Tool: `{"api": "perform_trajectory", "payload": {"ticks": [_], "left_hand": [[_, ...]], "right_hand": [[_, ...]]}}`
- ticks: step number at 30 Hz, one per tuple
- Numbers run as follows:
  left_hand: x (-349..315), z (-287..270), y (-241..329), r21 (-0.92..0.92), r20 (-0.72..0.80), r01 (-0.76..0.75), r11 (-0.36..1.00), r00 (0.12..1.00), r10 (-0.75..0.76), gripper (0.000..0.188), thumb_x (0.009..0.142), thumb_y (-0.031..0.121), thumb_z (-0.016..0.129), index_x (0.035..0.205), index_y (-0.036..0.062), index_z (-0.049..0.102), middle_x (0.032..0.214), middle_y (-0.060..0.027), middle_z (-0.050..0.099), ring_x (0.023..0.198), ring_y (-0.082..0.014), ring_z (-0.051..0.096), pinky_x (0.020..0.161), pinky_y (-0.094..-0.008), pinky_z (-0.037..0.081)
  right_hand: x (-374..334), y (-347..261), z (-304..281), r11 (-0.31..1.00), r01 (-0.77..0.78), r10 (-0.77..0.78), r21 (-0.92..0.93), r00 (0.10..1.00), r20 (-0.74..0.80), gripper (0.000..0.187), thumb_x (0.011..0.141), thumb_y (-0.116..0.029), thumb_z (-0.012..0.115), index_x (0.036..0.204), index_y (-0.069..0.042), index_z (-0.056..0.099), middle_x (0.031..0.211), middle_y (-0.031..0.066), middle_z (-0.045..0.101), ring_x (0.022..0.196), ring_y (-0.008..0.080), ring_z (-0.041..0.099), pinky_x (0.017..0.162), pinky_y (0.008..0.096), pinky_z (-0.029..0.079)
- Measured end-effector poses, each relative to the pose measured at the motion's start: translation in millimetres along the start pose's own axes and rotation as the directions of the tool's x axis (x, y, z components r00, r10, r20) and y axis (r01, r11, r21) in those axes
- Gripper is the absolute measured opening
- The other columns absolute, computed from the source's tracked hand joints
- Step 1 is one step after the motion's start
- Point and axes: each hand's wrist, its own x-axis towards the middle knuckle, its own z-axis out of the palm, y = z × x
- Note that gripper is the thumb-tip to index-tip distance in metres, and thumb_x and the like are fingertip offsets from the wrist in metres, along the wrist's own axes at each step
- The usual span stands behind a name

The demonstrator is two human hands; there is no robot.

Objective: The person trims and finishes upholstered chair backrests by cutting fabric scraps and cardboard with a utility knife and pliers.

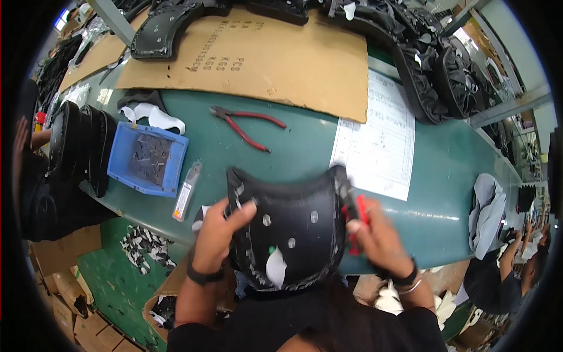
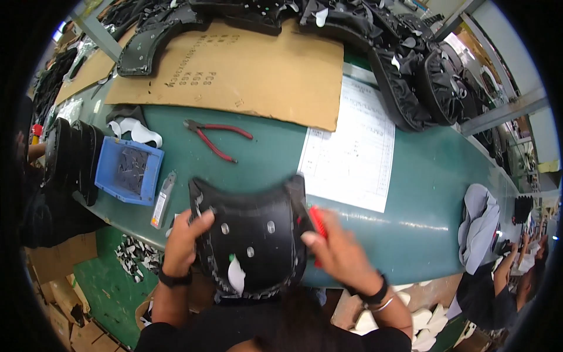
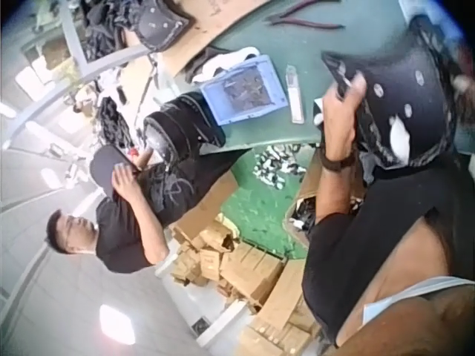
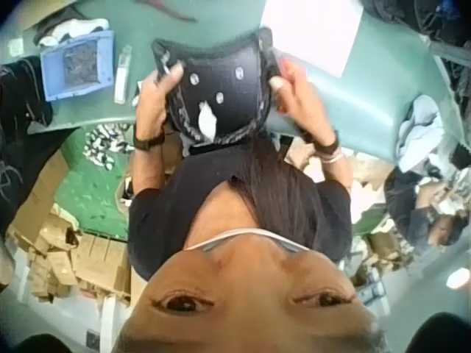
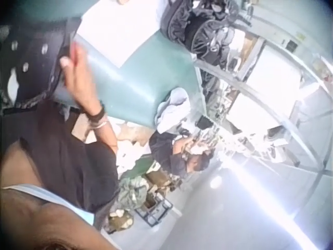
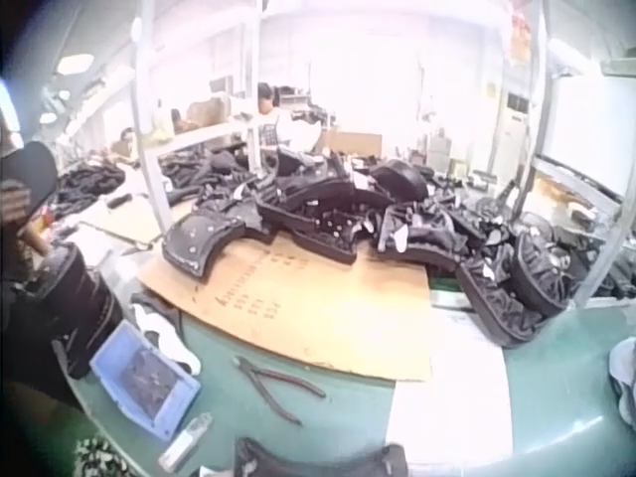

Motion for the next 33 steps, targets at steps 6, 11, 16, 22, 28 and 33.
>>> {"api": "perform_trajectory", "payload": {"ticks": [6, 11, 16, 22, 28, 33], "left_hand": [[78, -33, 78, -0.595, -0.025, -0.419, 0.686, 0.863, 0.505, 0.025, 0.099, 0.032, 0.05, 0.099, 0.0098, 0.061, 0.089, 0.0001, 0.063, 0.061, -0.0083, 0.054, 0.056, -0.0227, 0.045], [55, -2, 71, 0.439, 0.516, -0.535, 0.722, 0.808, 0.284, 0.021, 0.093, 0.02, 0.055, 0.081, 0.0031, 0.061, 0.074, -0.0029, 0.054, 0.06, -0.0139, 0.05, 0.059, -0.0289, 0.044], [22, -3, 63, 0.615, 0.787, -0.73, 0.298, 0.59, -0.182, 0.025, 0.087, 0.027, 0.067, 0.103, 0.008, 0.065, 0.094, -0.0081, 0.066, 0.084, -0.0277, 0.065, 0.069, -0.0341, 0.051], [52, 49, 49, -0.085, 0.188, -0.107, 0.991, 0.975, 0.122, 0.04, 0.094, 0.023, 0.061, 0.126, 0.0017, 0.05, 0.112, -0.0128, 0.062, 0.101, -0.0205, 0.06, 0.09, -0.0338, 0.047], [92, 100, -21, -0.499, 0.065, 0.04, 0.865, 0.998, -0.008, 0.034, 0.089, 0.022, 0.067, 0.12, 0.0131, 0.057, 0.113, -0.0021, 0.063, 0.102, -0.0194, 0.059, 0.092, -0.0379, 0.044], [52, 36, 33, 0.056, 0.26, 0.042, 0.998, 0.964, -0.056, 0.039, 0.081, 0.018, 0.073, 0.118, 0.0108, 0.061, 0.1, 0.0018, 0.065, 0.086, -0.011, 0.06, 0.067, -0.0277, 0.047]], "right_hand": [[167, 8, -89, 0.981, 0.067, -0.007, 0.181, 0.95, -0.313, 0.04, 0.086, -0.02, 0.066, 0.118, -0.002, 0.052, 0.075, 0.0005, 0.052, 0.059, 0.0072, 0.047, 0.057, 0.0229, 0.041], [316, 88, -127, 0.637, 0.122, 0.237, 0.761, 0.908, -0.344, 0.045, 0.083, -0.015, 0.068, 0.124, -0.009, 0.051, 0.093, 0.0037, 0.054, 0.078, 0.0192, 0.061, 0.068, 0.0321, 0.056], [373, 90, -108, 0.433, 0.413, 0.328, 0.801, 0.755, -0.567, 0.037, 0.084, -0.011, 0.066, 0.118, -0.009, 0.051, 0.102, 0.0048, 0.055, 0.08, 0.0208, 0.06, 0.067, 0.0377, 0.058], [233, 20, -14, 0.141, 0.383, 0.396, 0.913, 0.823, -0.406, 0.046, 0.087, -0.015, 0.064, 0.129, -0.006, 0.047, 0.13, 0.0055, 0.052, 0.101, 0.0285, 0.063, 0.089, 0.0372, 0.054], [29, -28, 51, 0.133, -0.177, 0.318, 0.975, 0.939, 0.128, 0.047, 0.093, -0.021, 0.056, 0.132, -0.003, 0.039, 0.112, 0.0209, 0.062, 0.092, 0.0258, 0.066, 0.074, 0.0367, 0.056], [-18, 22, -7, 0.667, 0.041, 0.395, 0.744, 0.827, -0.401, 0.043, 0.096, -0.022, 0.055, 0.128, 0.002, 0.039, 0.095, 0.0103, 0.063, 0.056, 0.0095, 0.054, 0.05, 0.0221, 0.047]]}}
